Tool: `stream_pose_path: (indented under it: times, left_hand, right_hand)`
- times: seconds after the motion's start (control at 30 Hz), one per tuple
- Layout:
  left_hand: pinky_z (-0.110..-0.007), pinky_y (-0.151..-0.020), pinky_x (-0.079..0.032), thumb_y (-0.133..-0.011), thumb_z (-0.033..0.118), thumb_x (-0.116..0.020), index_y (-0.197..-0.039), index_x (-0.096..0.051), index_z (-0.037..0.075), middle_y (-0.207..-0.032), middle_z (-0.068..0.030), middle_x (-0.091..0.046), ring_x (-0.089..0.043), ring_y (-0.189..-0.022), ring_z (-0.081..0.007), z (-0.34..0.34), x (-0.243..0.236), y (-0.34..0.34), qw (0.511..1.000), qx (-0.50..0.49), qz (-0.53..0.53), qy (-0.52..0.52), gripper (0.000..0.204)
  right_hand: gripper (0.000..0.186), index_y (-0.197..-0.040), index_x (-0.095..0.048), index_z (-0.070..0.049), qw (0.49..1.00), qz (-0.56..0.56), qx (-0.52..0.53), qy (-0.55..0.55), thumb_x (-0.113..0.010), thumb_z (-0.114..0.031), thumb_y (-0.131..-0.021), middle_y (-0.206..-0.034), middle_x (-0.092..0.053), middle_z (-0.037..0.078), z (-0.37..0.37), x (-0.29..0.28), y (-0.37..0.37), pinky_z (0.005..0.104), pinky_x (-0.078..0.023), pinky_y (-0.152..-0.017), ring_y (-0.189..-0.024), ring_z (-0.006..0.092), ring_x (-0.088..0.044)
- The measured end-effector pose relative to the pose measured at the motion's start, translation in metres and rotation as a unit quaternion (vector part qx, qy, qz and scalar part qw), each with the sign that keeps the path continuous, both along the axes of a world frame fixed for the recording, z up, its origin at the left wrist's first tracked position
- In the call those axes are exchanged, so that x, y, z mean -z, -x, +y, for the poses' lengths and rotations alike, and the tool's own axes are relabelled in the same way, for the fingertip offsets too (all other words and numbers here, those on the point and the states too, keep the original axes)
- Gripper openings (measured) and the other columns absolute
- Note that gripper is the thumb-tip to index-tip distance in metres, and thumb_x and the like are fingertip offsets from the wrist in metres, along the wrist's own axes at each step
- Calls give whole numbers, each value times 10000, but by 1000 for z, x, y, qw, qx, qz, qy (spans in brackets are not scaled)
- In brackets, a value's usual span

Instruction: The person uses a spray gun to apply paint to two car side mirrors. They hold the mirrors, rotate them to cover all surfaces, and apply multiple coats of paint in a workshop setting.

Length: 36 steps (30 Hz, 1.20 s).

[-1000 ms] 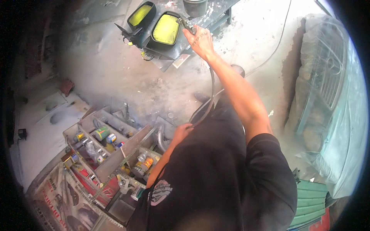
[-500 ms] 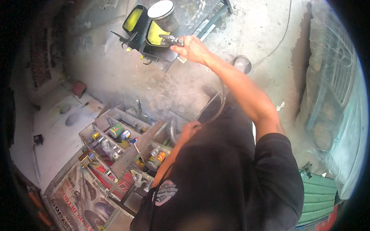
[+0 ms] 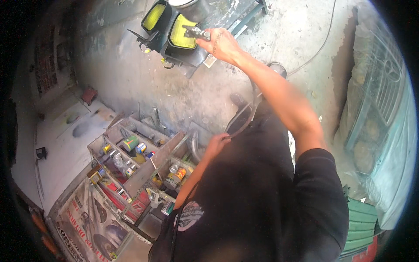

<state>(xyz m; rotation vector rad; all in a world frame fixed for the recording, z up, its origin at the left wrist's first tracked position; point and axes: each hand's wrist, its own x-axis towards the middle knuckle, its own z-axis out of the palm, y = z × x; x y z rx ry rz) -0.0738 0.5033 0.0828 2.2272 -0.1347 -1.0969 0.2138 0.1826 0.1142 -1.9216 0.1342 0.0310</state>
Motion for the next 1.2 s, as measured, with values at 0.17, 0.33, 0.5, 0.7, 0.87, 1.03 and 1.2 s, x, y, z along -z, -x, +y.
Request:
stream_pose_path:
  times: [0.17,0.33,0.5,0.7,0.87,1.03,1.2]
  left_hand:
    - [-442,-877,-517,-839,171,-737,-997,-732,20,-1016,-181,-710,-661,-995,-395,-21,6,-15,997,39,-36,47,219]
    - [-435,-896,-507,-862,190,-730,-1012,-732,10,-1029,-185,-709,-662,-1010,-379,-17,9,-15,999,43,-27,6,234]
    - [-439,-893,-511,-854,173,-738,-1009,-737,14,-1027,-186,-712,-667,-1017,-376,1,18,-6,1000,18,-16,-12,222]
    - [-456,-878,-515,-810,138,-766,-964,-750,49,-1022,-160,-715,-665,-1002,-371,13,34,-14,998,62,-31,10,178]
    - [-460,-861,-516,-792,142,-778,-936,-746,40,-998,-154,-713,-665,-982,-374,39,46,-21,998,37,-40,31,179]
    - [-450,-852,-518,-775,121,-756,-912,-728,26,-985,-163,-710,-669,-971,-372,71,57,-46,996,44,-40,64,170]
    - [-436,-862,-522,-774,102,-732,-932,-718,15,-984,-172,-712,-674,-969,-376,121,78,-77,987,76,-58,127,181]
  right_hand:
    - [550,-1172,-671,77,998,17,-60,-21,-712,-413,-924,-625,-592,180,-2,-4,10,422,-516,-670,-631,240,-638]
    - [515,-1226,-658,41,1000,18,15,-2,-694,-391,-947,-651,-624,200,0,-37,2,420,-510,-645,-633,293,-658]
    - [478,-1171,-685,23,997,-46,51,34,-687,-400,-948,-679,-628,224,15,-17,-2,428,-504,-640,-638,328,-655]
    - [465,-1165,-697,7,998,-5,-59,12,-680,-399,-938,-721,-674,228,39,-23,10,488,-547,-753,-813,419,-700]
    - [417,-1115,-692,23,999,-3,18,43,-682,-353,-936,-756,-680,254,63,-46,6,489,-546,-738,-786,432,-695]
    - [363,-1037,-688,39,967,-95,183,147,-686,-309,-931,-737,-676,253,71,-22,1,498,-529,-685,-718,450,-678]
    - [328,-1007,-682,29,946,-37,252,199,-680,-290,-934,-749,-683,253,81,-19,18,505,-523,-675,-721,440,-682]
